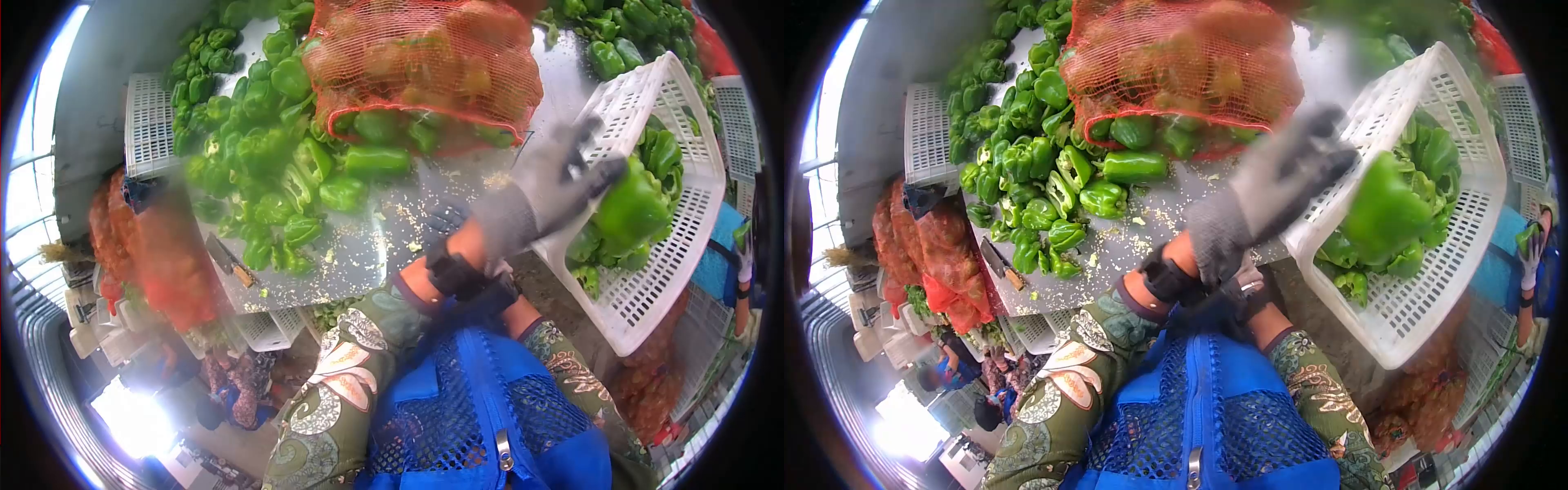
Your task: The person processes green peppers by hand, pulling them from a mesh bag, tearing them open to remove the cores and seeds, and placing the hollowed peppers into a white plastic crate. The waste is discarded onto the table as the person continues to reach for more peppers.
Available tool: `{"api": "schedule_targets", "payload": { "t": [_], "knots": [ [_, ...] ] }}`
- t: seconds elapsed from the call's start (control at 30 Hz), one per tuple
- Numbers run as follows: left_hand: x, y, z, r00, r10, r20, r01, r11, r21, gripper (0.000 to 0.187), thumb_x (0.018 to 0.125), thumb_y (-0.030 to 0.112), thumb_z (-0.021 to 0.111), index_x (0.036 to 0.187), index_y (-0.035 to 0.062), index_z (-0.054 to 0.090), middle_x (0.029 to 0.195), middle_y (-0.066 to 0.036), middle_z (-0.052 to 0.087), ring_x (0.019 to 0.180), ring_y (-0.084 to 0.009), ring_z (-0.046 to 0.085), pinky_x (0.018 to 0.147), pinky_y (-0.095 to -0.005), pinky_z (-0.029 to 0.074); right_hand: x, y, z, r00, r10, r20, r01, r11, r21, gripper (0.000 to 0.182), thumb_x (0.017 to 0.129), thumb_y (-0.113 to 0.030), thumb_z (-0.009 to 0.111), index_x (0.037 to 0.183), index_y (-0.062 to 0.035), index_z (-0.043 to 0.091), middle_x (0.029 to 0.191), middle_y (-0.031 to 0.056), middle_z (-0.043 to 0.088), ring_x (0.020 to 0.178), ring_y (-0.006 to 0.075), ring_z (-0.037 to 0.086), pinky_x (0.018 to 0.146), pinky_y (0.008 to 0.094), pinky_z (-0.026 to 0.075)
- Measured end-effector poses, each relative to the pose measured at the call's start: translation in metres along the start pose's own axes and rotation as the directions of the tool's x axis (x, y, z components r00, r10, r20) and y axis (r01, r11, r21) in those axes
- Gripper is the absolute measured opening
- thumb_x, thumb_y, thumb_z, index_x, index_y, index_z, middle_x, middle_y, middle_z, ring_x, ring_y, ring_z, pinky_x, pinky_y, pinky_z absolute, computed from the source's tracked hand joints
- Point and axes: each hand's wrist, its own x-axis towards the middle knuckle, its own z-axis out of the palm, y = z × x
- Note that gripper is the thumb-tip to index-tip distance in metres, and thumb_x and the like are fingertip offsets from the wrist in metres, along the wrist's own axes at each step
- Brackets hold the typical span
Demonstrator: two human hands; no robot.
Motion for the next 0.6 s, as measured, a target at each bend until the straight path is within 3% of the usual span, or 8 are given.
{"api": "schedule_targets", "payload": {
  "t": [0.07, 0.13, 0.23, 0.33, 0.43, 0.47, 0.57, 0.6],
  "knots": [
    [0.025, -0.037, -0.042, 0.942, 0.112, -0.318, 0.008, 0.936, 0.352, 0.036, 0.090, 0.030, 0.058, 0.111, 0.0007, 0.059, 0.109, -0.020, 0.059, 0.102, -0.0331, 0.057, 0.090, -0.0403, 0.045, 0.014, -0.010, 0.002, 0.997, 0.077, -0.024, -0.075, 0.993, 0.090, 0.055, 0.091, -0.045, 0.055, 0.125, -0.0028, 0.049, 0.111, 0.0113, 0.059, 0.096, 0.0225, 0.060, 0.082, 0.0390, 0.050],
    [0.015, -0.080, -0.099, 0.951, 0.045, -0.305, 0.269, 0.360, 0.893, 0.049, 0.082, 0.040, 0.064, 0.117, 0.0058, 0.056, 0.110, -0.018, 0.056, 0.102, -0.0362, 0.053, 0.086, -0.0473, 0.044, 0.024, -0.015, -0.009, 0.997, 0.073, -0.014, -0.072, 0.996, 0.043, 0.055, 0.092, -0.046, 0.053, 0.125, -0.0027, 0.049, 0.110, 0.0104, 0.059, 0.095, 0.0212, 0.059, 0.081, 0.0375, 0.051],
    [-0.029, -0.154, -0.141, 0.861, -0.452, -0.234, 0.195, -0.132, 0.972, 0.060, 0.073, 0.038, 0.072, 0.125, 0.0142, 0.052, 0.124, -0.016, 0.049, 0.120, -0.0353, 0.045, 0.096, -0.0545, 0.039, 0.040, -0.015, -0.022, 0.999, 0.034, -0.015, -0.036, 0.993, -0.116, 0.056, 0.092, -0.048, 0.053, 0.125, -0.0025, 0.049, 0.108, 0.0088, 0.058, 0.094, 0.0192, 0.059, 0.079, 0.0347, 0.051],
    [-0.057, -0.215, -0.171, 0.937, -0.282, -0.205, 0.187, -0.092, 0.978, 0.058, 0.069, 0.030, 0.073, 0.123, 0.0189, 0.055, 0.120, -0.015, 0.049, 0.117, -0.0334, 0.043, 0.097, -0.0548, 0.037, 0.061, -0.015, -0.010, 0.993, -0.043, -0.114, 0.004, 0.946, -0.324, 0.056, 0.091, -0.045, 0.056, 0.125, -0.0012, 0.050, 0.112, 0.0066, 0.057, 0.093, 0.0176, 0.059, 0.079, 0.0316, 0.051],
    [-0.058, -0.201, -0.155, 0.854, -0.510, -0.102, 0.131, 0.020, 0.991, 0.062, 0.076, 0.030, 0.069, 0.133, 0.0342, 0.046, 0.137, -0.015, 0.041, 0.128, -0.0367, 0.038, 0.102, -0.0586, 0.033, 0.083, -0.022, 0.022, 0.938, -0.338, 0.077, 0.281, 0.610, -0.741, 0.050, 0.094, -0.038, 0.053, 0.127, 0.0005, 0.050, 0.117, 0.0131, 0.058, 0.103, 0.0211, 0.058, 0.086, 0.0343, 0.049],
    [-0.085, -0.249, -0.148, 0.936, -0.321, 0.146, -0.161, -0.021, 0.987, 0.064, 0.079, 0.031, 0.065, 0.138, 0.0238, 0.043, 0.137, -0.016, 0.042, 0.130, -0.0375, 0.036, 0.104, -0.0587, 0.031, 0.088, -0.022, 0.043, 0.883, -0.442, 0.158, 0.377, 0.468, -0.799, 0.048, 0.096, -0.035, 0.051, 0.128, 0.0008, 0.050, 0.119, 0.0171, 0.059, 0.110, 0.0241, 0.057, 0.091, 0.0367, 0.048],
    [-0.107, -0.271, -0.083, 0.953, -0.302, -0.038, 0.190, 0.491, 0.851, 0.071, 0.075, 0.023, 0.067, 0.139, 0.0067, 0.041, 0.140, -0.020, 0.037, 0.134, -0.0426, 0.029, 0.108, -0.0600, 0.024, 0.143, 0.020, 0.024, 0.752, -0.609, 0.254, 0.342, 0.031, -0.939, 0.047, 0.097, -0.036, 0.046, 0.127, -0.0004, 0.052, 0.119, 0.0225, 0.059, 0.116, 0.0318, 0.054, 0.101, 0.0424, 0.041],
    [-0.114, -0.272, -0.077, 0.955, -0.289, -0.068, 0.197, 0.445, 0.873, 0.068, 0.077, 0.024, 0.065, 0.137, 0.0037, 0.042, 0.140, -0.021, 0.037, 0.131, -0.0425, 0.032, 0.108, -0.0567, 0.027, 0.150, 0.021, 0.027, 0.812, -0.542, 0.216, 0.283, 0.042, -0.958, 0.046, 0.097, -0.036, 0.046, 0.127, -0.0008, 0.053, 0.121, 0.0222, 0.058, 0.117, 0.0334, 0.053, 0.102, 0.0425, 0.039]
  ]
}}
